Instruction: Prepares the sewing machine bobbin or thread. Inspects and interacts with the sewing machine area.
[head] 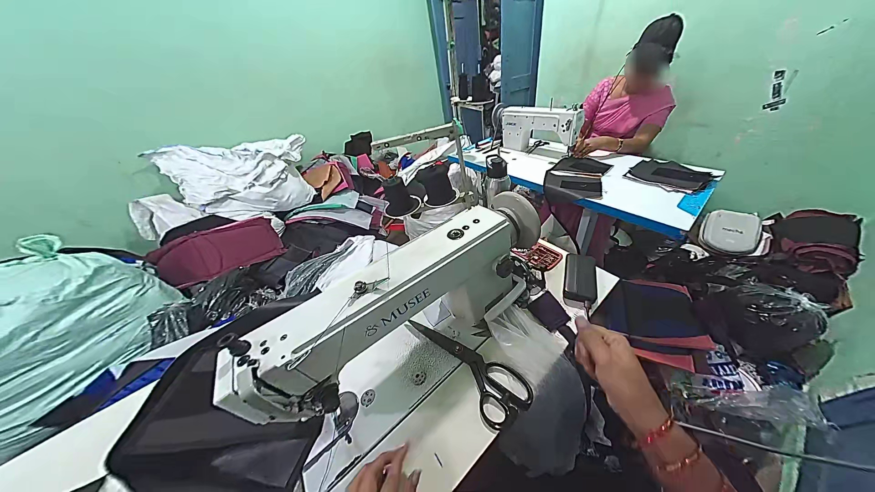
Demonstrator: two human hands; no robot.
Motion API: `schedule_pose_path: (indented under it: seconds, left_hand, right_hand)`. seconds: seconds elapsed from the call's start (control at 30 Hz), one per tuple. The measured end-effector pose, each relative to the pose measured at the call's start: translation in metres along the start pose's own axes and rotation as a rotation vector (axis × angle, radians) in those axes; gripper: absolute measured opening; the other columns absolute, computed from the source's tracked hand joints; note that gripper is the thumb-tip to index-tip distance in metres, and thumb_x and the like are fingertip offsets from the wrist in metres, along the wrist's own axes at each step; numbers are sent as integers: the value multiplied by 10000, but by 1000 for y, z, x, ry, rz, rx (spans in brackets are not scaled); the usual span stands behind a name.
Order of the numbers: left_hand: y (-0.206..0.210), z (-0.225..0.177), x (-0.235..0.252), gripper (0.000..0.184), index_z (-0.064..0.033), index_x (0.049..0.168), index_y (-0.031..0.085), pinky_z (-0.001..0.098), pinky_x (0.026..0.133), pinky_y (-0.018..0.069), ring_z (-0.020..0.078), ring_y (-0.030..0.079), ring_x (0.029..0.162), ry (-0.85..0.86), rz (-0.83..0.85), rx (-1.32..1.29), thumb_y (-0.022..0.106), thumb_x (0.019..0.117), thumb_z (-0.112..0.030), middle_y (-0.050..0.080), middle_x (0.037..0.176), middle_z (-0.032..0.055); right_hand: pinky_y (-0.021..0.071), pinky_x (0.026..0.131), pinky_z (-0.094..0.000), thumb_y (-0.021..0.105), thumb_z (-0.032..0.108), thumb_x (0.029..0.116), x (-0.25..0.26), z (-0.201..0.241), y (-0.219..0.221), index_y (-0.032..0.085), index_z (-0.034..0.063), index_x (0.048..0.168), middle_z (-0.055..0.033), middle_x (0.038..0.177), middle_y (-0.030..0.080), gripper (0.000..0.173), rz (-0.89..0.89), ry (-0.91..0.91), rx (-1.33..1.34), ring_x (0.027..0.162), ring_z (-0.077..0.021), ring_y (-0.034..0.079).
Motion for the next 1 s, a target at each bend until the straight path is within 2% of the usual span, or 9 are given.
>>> schedule_pose_path:
  seconds: [0.17,0.27,0.4,0.53,0.63,0.73,0.8,0.87,1.0]
  left_hand:
    - [30,-106,35,238,-118,1183,749,399,987,524,241,678,1090,435,-36,-283,656,984,-210,736,1121,92]
    - [55,-139,53,326,-49,1229,719,354,1007,531,253,672,1095,529,-72,-393,636,914,-39,710,1166,135]
    - [75,-138,62,347,12,1178,731,372,928,572,286,698,993,476,-100,-409,642,848,73,720,1100,169]
    - [76,-125,65,297,12,1136,756,355,872,594,283,727,923,446,-162,-323,655,861,62,753,1027,158]
    - [73,-118,70,284,36,1134,750,365,845,603,288,738,888,398,-174,-278,665,863,30,756,976,159]
    - [62,-108,82,329,51,1195,726,410,878,609,308,737,951,138,-152,-400,619,884,65,730,1054,211]
    - [53,-100,95,336,37,1228,715,403,876,589,303,701,960,-37,-109,-503,591,917,65,686,1074,231]
    - [47,-91,106,287,8,1202,732,354,876,581,253,685,969,-132,-74,-582,607,944,23,664,1080,217]
    - [43,-81,117,208,15,1133,745,297,901,579,183,704,984,-167,-93,-666,656,953,-43,702,1107,178]
  right_hand:
    - [316,461,-135,276,264,1107,-48,-32,49,475,208,661,125,564,450,492,35,33,213,480,28,394]
    - [413,568,-160,109,326,1123,-52,-33,67,463,197,729,101,615,470,545,116,170,377,560,-7,466]
    - [471,578,-188,59,469,1105,-54,-36,79,497,176,770,66,642,512,624,130,355,449,586,-35,524]
    - [535,756,-224,109,443,1119,-64,-37,83,524,135,926,40,789,585,552,173,372,327,769,-40,606]
    - [523,841,-227,121,411,1122,-64,-40,85,521,83,1107,19,942,598,518,230,273,201,894,-37,610]
    - [555,866,-263,333,248,1094,-53,-49,83,410,-60,1344,-90,1074,626,404,272,-46,-126,969,-87,651]
    - [554,952,-419,495,80,1026,-50,-51,86,533,-145,1289,-224,1149,676,349,278,-283,-499,1073,-275,684]
    - [518,1016,-530,616,30,945,-52,-54,96,665,-95,1215,-287,1239,655,302,376,-332,-770,1174,-421,646]
    - [507,1009,-528,620,16,936,-55,-54,116,676,-20,1268,-261,1264,655,338,441,-265,-1024,1211,-442,610]
Point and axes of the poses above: each hand's wrist, its own x-axis towards the middle knuckle, its own y-axis out of the palm, z = x × y, the point moved 3 cm from there along x, towards the middle knuckle
